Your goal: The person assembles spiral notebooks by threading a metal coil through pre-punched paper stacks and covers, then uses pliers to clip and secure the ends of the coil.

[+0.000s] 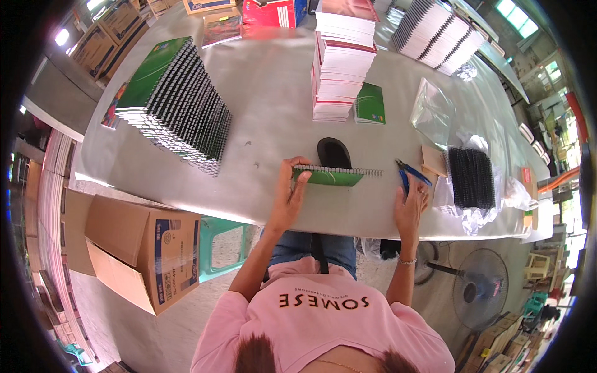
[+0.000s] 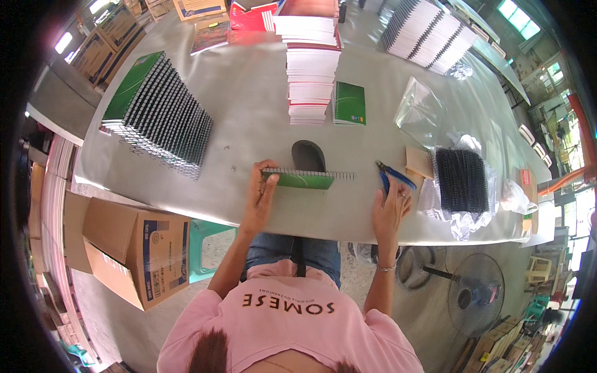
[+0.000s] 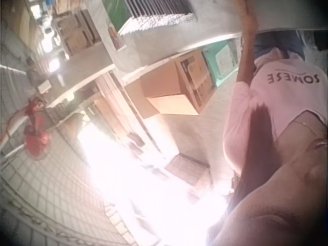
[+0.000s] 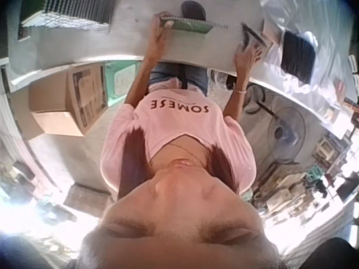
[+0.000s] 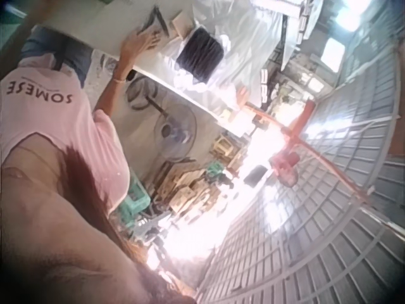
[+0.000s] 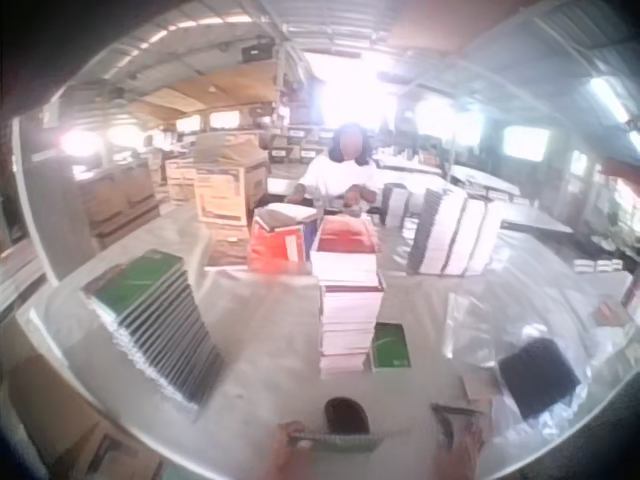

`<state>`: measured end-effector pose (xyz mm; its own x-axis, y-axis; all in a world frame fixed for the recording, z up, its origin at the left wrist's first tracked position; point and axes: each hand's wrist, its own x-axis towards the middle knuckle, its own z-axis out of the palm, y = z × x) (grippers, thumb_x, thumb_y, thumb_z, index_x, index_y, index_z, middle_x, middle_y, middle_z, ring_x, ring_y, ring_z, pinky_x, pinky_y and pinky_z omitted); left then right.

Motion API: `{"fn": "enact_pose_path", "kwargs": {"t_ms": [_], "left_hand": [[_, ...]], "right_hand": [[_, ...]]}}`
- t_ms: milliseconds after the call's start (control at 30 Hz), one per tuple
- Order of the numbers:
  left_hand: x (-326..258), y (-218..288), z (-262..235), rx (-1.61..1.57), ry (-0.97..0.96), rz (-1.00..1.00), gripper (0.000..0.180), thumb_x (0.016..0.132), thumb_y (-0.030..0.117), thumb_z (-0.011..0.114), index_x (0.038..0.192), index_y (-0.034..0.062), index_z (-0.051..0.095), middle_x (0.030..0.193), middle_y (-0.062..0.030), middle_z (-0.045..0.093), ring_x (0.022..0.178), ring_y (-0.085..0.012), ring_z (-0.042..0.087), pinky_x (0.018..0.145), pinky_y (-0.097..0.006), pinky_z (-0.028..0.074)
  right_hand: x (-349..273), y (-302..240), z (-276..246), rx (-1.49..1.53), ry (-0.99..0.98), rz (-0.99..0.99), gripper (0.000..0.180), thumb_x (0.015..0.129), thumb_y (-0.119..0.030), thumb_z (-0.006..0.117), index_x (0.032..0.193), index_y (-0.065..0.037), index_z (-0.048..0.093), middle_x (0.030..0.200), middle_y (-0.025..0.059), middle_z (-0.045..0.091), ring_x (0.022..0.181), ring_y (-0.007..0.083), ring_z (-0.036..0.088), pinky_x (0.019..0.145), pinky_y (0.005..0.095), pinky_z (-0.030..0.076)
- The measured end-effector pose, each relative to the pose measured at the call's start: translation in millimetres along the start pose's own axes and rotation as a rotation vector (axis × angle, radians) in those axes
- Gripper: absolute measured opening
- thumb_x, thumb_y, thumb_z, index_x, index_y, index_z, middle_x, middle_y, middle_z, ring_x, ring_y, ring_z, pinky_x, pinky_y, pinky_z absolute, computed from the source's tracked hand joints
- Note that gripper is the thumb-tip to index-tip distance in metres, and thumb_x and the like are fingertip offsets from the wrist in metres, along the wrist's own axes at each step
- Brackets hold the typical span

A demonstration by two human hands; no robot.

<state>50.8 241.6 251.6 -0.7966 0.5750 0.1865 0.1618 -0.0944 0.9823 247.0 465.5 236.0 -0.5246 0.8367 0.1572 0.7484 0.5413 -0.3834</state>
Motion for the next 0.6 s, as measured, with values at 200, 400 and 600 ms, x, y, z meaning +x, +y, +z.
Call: {"fn": "enact_pose_path", "kwargs": {"t_ms": [200, 400, 600], "left_hand": [[4, 5, -8, -0.006, -0.034, -0.009, 0.021, 0.096, 0.016, 0.062, 0.108, -0.0011, 0.059, 0.102, -0.008, 0.061, 0.093, -0.0158, 0.055, 0.085, -0.027, 0.044], [7, 7, -14, 0.051, -0.035, 0.02, 0.018, 0.09, 0.009, 0.069, 0.104, -0.0005, 0.064, 0.096, -0.0085, 0.066, 0.087, -0.0159, 0.059, 0.081, -0.028, 0.047], [10, 5, -13, 0.07, -0.01, 0.113, 0.019, 0.089, 0.007, 0.07, 0.105, -0.0006, 0.065, 0.096, -0.0093, 0.068, 0.087, -0.016, 0.062, 0.08, -0.029, 0.049]], "right_hand": [[11, 15, -5, 0.066, 0.239, -0.101, 0.065, 0.085, -0.042, 0.07, 0.139, -0.012, 0.048, 0.147, 0.0189, 0.036, 0.134, 0.0425, 0.03, 0.111, 0.058, 0.022], [24, 14, -20, -0.135, 0.057, 0.024, 0.065, 0.083, -0.052, 0.07, 0.136, -0.02, 0.053, 0.141, 0.013, 0.046, 0.129, 0.0385, 0.037, 0.108, 0.058, 0.023], [5, -8, -23, -0.062, 0.142, 0.126, 0.052, 0.087, -0.043, 0.07, 0.128, -0.014, 0.057, 0.123, 0.0138, 0.056, 0.118, 0.0312, 0.046, 0.105, 0.0519, 0.029]]}}
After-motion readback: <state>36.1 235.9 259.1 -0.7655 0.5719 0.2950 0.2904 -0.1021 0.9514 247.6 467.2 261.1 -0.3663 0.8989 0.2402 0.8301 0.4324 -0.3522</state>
